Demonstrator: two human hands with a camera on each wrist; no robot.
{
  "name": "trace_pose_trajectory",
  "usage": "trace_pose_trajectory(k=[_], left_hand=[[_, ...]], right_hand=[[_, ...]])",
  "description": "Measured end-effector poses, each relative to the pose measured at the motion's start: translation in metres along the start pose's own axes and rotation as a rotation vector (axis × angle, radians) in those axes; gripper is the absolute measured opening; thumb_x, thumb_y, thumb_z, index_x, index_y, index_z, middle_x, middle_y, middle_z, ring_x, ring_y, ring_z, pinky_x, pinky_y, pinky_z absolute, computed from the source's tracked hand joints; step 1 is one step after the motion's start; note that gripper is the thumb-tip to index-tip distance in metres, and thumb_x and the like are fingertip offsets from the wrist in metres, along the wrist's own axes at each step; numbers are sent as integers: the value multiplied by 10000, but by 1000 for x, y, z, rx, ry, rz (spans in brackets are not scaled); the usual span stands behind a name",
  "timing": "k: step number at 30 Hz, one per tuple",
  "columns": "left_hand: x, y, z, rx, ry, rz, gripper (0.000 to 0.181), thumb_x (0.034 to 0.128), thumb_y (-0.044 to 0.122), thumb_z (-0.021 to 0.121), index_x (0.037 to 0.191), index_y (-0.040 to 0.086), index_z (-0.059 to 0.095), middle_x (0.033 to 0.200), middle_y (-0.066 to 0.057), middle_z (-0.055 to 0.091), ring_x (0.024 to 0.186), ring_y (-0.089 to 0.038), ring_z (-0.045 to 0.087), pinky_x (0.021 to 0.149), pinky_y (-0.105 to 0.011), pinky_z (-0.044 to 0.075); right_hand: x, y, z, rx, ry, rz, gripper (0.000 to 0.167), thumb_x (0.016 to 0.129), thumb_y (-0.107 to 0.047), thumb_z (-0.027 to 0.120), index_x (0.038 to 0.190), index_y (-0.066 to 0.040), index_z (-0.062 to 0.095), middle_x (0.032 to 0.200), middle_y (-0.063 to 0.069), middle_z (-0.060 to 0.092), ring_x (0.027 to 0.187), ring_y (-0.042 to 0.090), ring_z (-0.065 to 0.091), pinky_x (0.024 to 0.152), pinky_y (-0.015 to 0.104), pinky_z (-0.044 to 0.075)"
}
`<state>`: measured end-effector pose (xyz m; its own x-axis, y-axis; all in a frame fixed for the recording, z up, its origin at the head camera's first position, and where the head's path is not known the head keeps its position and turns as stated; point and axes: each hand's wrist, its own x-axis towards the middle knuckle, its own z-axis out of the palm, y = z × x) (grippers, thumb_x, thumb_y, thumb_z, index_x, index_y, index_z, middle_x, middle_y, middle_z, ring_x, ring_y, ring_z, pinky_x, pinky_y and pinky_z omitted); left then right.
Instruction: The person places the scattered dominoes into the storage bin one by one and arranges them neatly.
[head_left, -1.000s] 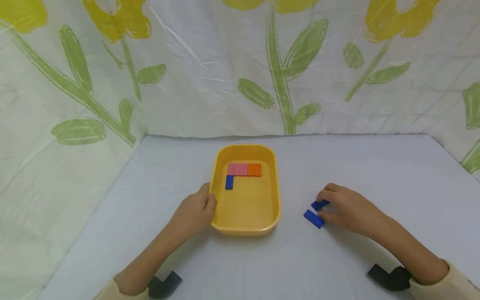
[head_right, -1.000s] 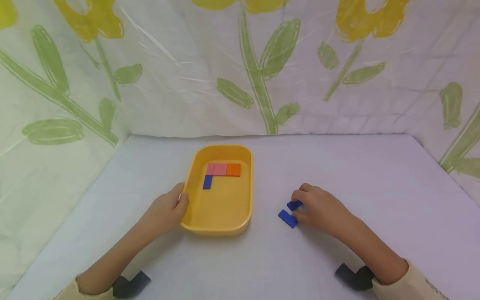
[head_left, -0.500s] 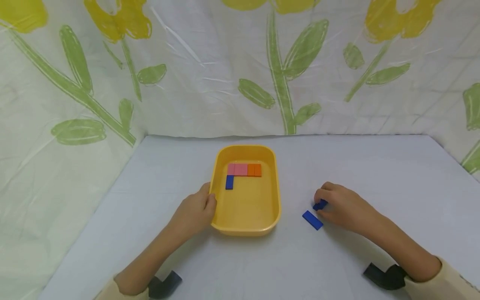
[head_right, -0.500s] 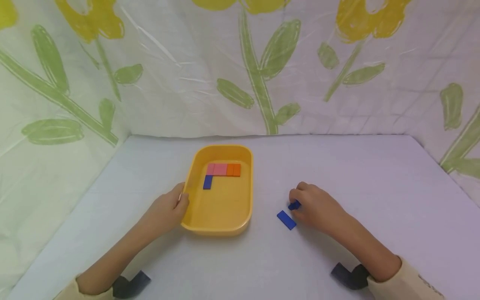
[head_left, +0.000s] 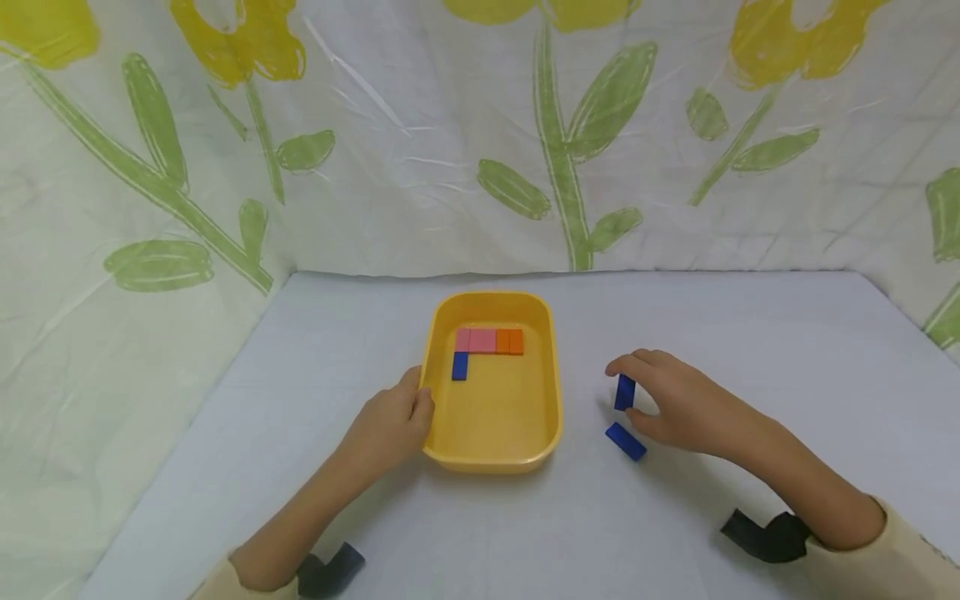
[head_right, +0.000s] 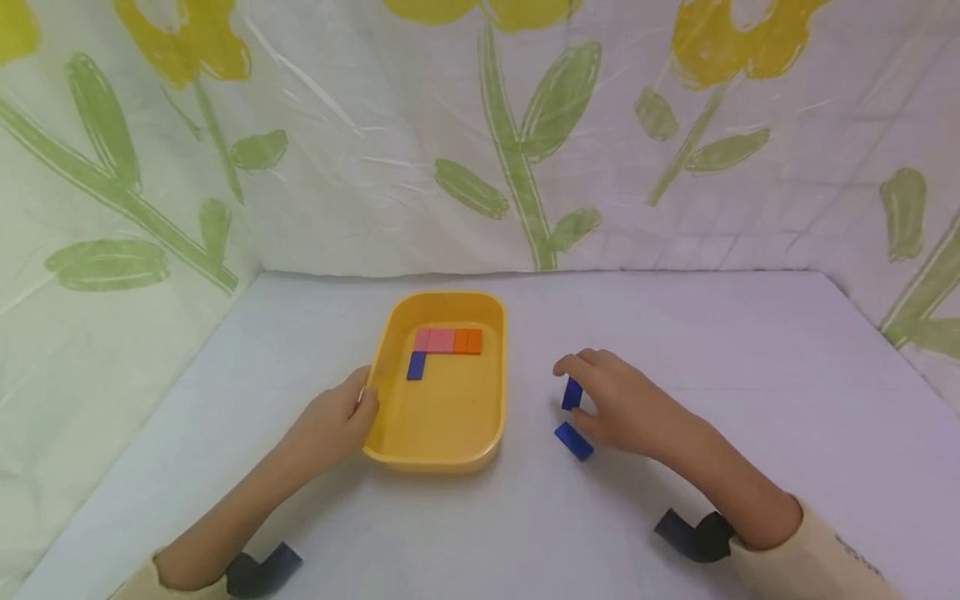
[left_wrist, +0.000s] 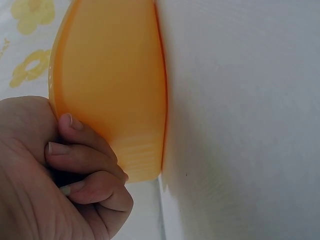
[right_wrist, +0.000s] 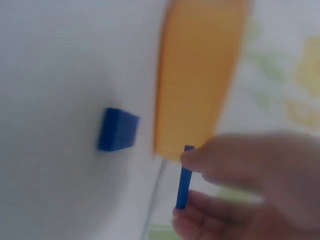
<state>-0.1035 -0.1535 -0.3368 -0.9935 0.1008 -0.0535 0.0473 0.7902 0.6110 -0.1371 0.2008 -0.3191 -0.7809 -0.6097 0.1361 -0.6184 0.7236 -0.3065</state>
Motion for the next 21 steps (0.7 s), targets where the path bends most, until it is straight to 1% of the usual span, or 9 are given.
trace_pose_trajectory(k=[5, 10, 13, 17, 21], left_hand=[[0, 0, -2, 7, 8, 7, 442, 1036, 189, 396, 1418, -33, 429, 665, -40, 488, 539, -169, 450, 512, -308, 404], [0, -1, -3, 0, 2, 6, 446, 1037, 188, 399, 1423, -36, 422, 675, -42, 492, 552, -169, 456, 524, -311, 411], [1, -1, -2, -2, 2, 4, 451, 1036, 186, 399, 1426, -39, 421, 673, -42, 493, 550, -169, 455, 522, -312, 410], [1, -1, 0, -1, 4, 1, 452, 1033, 184, 405, 1426, -39, 425, 677, -42, 500, 554, -171, 460, 528, -316, 414], [1, 0, 0, -3, 1, -4, 463, 1034, 183, 412, 1440, -39, 416, 681, -41, 506, 559, -173, 467, 535, -316, 422]], right_hand=[[17, -19, -11, 4, 17, -59, 466, 812, -63, 790, 1248, -75, 625, 1190, 64, 635, 1086, 253, 580, 876, 429, 538], [39, -42, -15, 20, -4, -153, 453, 830, -67, 790, 1252, -89, 626, 1221, 55, 619, 1122, 243, 568, 902, 411, 527], [52, -53, -10, 24, -24, -233, 426, 837, -69, 786, 1232, -84, 627, 1201, 72, 623, 1095, 236, 573, 902, 378, 524], [66, -65, 1, 35, -65, -308, 396, 839, -63, 780, 1206, -58, 631, 1159, 104, 633, 1019, 230, 577, 872, 351, 524], [77, -74, 10, 37, -128, -318, 380, 844, -60, 782, 1195, -38, 638, 1128, 101, 635, 995, 228, 573, 861, 339, 520]])
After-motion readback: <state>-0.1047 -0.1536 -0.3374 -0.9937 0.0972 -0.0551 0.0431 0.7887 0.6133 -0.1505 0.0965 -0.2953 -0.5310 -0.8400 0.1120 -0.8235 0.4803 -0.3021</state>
